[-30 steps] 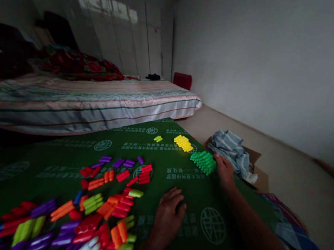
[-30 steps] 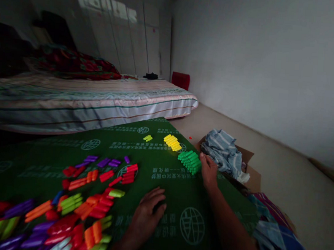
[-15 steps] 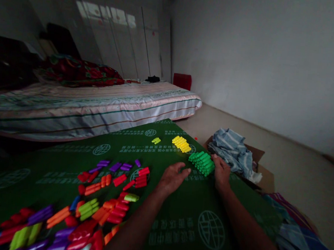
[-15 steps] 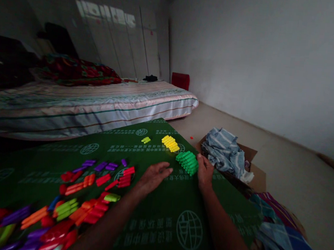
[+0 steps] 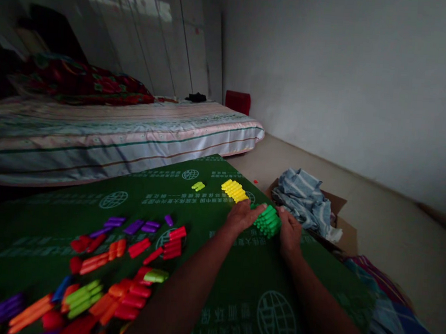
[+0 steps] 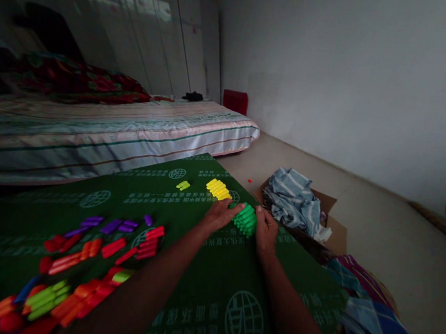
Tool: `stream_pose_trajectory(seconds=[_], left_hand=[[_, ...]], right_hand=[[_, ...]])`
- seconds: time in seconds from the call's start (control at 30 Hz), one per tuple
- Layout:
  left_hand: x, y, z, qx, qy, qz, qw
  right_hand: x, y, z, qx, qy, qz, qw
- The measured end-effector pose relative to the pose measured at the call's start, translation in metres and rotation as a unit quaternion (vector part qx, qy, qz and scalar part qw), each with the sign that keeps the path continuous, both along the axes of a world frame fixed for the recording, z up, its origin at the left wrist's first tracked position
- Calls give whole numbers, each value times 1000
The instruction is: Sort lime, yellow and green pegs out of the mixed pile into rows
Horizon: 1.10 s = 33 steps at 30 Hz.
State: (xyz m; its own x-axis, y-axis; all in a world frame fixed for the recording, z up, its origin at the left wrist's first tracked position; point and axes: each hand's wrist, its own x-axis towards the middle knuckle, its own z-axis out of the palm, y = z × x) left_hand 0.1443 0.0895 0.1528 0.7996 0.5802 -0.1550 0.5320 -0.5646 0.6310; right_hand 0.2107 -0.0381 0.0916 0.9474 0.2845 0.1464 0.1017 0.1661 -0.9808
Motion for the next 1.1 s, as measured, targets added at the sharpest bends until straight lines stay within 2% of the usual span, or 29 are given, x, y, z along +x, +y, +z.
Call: stream_pose_trajectory(seconds=[0.2,0.4,0.57,1.1], left_hand=[[6,-3,-3,1,14,-13,1000],[8,0,4,-6,3,-34,999],[10,-2,6,-10,-3,-67,998],[10,-3,0,15,-29,-103,994]], right_hand=[[-2,0,2,13,4,19,1000],[-1,1,4,-17,-10,1,1000],[1,4,0,-10,-26,12,1000],[0,7,1,-47,-44,8,998]])
